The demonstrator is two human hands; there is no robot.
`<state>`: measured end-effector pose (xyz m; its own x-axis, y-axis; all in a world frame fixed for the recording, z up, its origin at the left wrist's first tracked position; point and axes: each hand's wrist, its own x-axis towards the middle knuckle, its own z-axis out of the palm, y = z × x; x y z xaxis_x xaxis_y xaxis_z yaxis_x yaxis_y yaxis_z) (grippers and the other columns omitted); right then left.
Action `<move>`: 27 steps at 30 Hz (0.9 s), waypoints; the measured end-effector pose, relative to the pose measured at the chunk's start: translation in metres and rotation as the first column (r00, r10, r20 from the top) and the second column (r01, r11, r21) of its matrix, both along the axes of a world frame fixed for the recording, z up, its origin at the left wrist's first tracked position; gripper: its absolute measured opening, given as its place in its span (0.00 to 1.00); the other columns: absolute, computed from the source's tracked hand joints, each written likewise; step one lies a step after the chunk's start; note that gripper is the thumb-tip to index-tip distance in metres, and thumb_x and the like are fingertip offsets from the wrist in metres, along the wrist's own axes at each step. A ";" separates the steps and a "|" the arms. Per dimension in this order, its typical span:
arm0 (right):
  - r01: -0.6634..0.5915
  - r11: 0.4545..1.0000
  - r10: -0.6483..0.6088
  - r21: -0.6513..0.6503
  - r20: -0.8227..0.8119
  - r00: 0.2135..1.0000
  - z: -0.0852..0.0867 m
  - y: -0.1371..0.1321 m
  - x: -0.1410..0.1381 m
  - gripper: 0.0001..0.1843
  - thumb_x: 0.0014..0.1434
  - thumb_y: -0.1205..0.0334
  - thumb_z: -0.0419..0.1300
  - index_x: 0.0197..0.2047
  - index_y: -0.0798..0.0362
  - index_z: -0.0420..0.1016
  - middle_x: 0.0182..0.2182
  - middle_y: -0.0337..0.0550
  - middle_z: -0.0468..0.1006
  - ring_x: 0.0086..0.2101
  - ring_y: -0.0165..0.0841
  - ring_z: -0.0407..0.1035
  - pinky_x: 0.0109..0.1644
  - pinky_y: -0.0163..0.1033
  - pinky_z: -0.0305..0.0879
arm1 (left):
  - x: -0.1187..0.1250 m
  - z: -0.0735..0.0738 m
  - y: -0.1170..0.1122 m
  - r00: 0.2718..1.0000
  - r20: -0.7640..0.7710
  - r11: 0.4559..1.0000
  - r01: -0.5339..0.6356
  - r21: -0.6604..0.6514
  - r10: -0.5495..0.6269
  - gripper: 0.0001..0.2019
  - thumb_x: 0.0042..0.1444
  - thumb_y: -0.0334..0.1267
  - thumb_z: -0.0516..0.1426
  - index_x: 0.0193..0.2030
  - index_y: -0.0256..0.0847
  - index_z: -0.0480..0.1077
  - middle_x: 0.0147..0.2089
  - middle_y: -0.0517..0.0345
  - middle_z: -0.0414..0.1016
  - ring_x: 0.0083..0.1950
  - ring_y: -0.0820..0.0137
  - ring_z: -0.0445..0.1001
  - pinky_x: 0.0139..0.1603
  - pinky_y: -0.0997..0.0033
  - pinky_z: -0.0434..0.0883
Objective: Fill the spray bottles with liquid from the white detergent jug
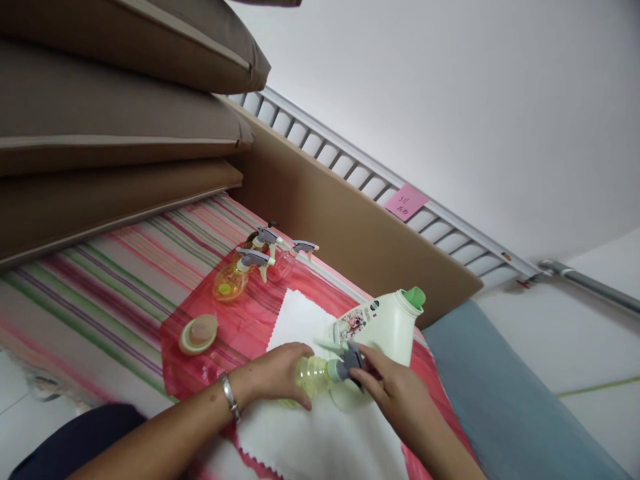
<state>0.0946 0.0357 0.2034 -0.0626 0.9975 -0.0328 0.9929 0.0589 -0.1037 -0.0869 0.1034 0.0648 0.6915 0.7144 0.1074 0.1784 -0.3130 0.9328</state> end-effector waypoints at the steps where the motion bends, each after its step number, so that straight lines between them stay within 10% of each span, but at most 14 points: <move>1: 0.071 0.997 -0.071 -0.025 -0.024 0.997 -0.001 0.000 -0.003 0.24 0.60 0.51 0.50 0.57 0.52 0.64 0.28 0.41 0.78 0.30 0.39 0.74 0.35 0.44 0.70 | 0.000 -0.001 0.000 1.000 0.005 1.000 -0.003 0.001 0.003 0.40 0.30 0.48 0.69 0.54 0.40 0.65 0.54 0.48 0.71 0.54 0.56 0.68 0.55 0.61 0.65; 6: 0.146 0.989 -0.141 0.033 -0.137 0.981 0.002 -0.006 -0.001 0.28 0.62 0.48 0.46 0.63 0.47 0.52 0.27 0.37 0.77 0.25 0.34 0.73 0.32 0.40 0.70 | 0.000 -0.006 0.002 1.000 0.025 1.000 -0.001 0.019 0.001 0.40 0.32 0.49 0.68 0.54 0.40 0.65 0.54 0.48 0.70 0.54 0.56 0.68 0.56 0.61 0.64; 13: -0.446 0.856 0.374 0.260 0.284 0.883 0.000 0.007 0.017 0.22 0.58 0.70 0.47 0.52 0.45 0.71 0.60 0.48 0.64 0.58 0.45 0.58 0.54 0.55 0.62 | 0.000 -0.004 0.002 1.000 0.019 1.000 -0.005 0.004 0.005 0.41 0.31 0.50 0.68 0.55 0.39 0.64 0.55 0.47 0.70 0.55 0.55 0.68 0.57 0.61 0.63; 21: 0.122 0.992 -0.122 0.023 0.007 0.992 0.018 0.001 -0.005 0.28 0.60 0.45 0.48 0.60 0.48 0.60 0.28 0.40 0.79 0.27 0.36 0.73 0.29 0.40 0.70 | -0.001 -0.004 0.002 1.000 0.023 1.000 -0.004 -0.009 0.004 0.39 0.31 0.50 0.68 0.53 0.41 0.65 0.53 0.50 0.71 0.53 0.57 0.69 0.54 0.62 0.65; 27: -0.358 0.907 0.318 0.223 0.195 0.928 0.017 0.002 0.011 0.21 0.61 0.65 0.46 0.53 0.42 0.70 0.56 0.48 0.68 0.52 0.42 0.66 0.50 0.51 0.67 | 0.000 -0.008 0.004 0.999 0.044 1.000 0.006 0.001 -0.006 0.40 0.30 0.51 0.68 0.54 0.40 0.65 0.53 0.48 0.71 0.52 0.56 0.69 0.54 0.61 0.65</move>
<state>0.1051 0.0377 0.2200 -0.4116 0.8936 0.1791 0.9110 0.3980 0.1076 -0.0870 0.1076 0.0567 0.6903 0.7102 0.1383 0.1358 -0.3149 0.9394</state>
